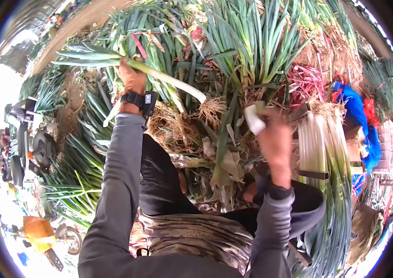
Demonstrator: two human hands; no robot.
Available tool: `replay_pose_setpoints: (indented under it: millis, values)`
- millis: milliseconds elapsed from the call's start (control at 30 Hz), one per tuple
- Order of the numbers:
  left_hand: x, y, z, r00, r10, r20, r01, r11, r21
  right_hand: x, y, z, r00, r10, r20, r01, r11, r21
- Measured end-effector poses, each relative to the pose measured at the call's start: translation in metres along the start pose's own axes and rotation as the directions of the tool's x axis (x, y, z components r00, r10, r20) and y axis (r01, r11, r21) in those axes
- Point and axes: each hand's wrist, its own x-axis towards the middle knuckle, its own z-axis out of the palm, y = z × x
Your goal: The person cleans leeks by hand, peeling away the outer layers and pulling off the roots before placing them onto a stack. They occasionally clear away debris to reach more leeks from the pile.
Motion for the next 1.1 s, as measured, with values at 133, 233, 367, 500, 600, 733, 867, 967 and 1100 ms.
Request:
replay_pose_setpoints:
  millis: [133, 233, 367, 500, 600, 733, 867, 967, 1100]
  values:
    - [-0.060, 0.014, 0.047, 0.999, 0.033, 0.013, -0.034, 0.999, 0.014, 0.011, -0.004, 0.081, 0.988, -0.154, 0.012, 0.154, 0.982, -0.113]
    - [-0.069, 0.014, 0.051, 0.996, -0.019, 0.083, 0.019, 1.000, -0.006, 0.018, -0.006, 0.129, 0.975, -0.036, 0.219, 0.131, 0.889, -0.439]
    - [-0.083, 0.018, 0.064, 0.999, -0.001, 0.049, 0.004, 0.997, -0.071, 0.005, 0.006, 0.156, 0.982, -0.173, 0.073, 0.178, 0.737, -0.652]
    - [-0.071, 0.015, 0.050, 0.993, -0.036, 0.111, 0.049, 0.992, -0.121, 0.005, 0.018, 0.163, 0.987, -0.127, 0.097, 0.159, 0.820, -0.550]
    - [-0.081, 0.022, 0.056, 0.995, -0.036, 0.098, 0.047, 0.992, -0.114, 0.003, 0.016, 0.164, 0.982, -0.142, 0.126, 0.187, 0.837, -0.515]
    - [-0.086, 0.020, 0.056, 0.991, 0.018, 0.136, -0.002, 0.993, -0.115, 0.002, 0.015, 0.163, 0.992, -0.102, 0.070, 0.122, 0.892, -0.436]
    - [-0.076, 0.010, 0.039, 0.964, 0.035, 0.265, -0.016, 0.997, -0.073, 0.013, 0.011, 0.146, 0.994, 0.042, 0.102, -0.013, 0.961, -0.277]
    - [-0.072, 0.006, 0.045, 0.963, -0.048, 0.266, 0.078, 0.992, -0.104, 0.024, 0.015, 0.127, 0.983, 0.130, 0.130, -0.099, 0.969, -0.226]
    - [-0.074, 0.010, 0.056, 0.944, -0.114, 0.311, 0.179, 0.965, -0.190, 0.026, 0.012, 0.096, 0.829, 0.471, 0.301, -0.531, 0.832, 0.160]
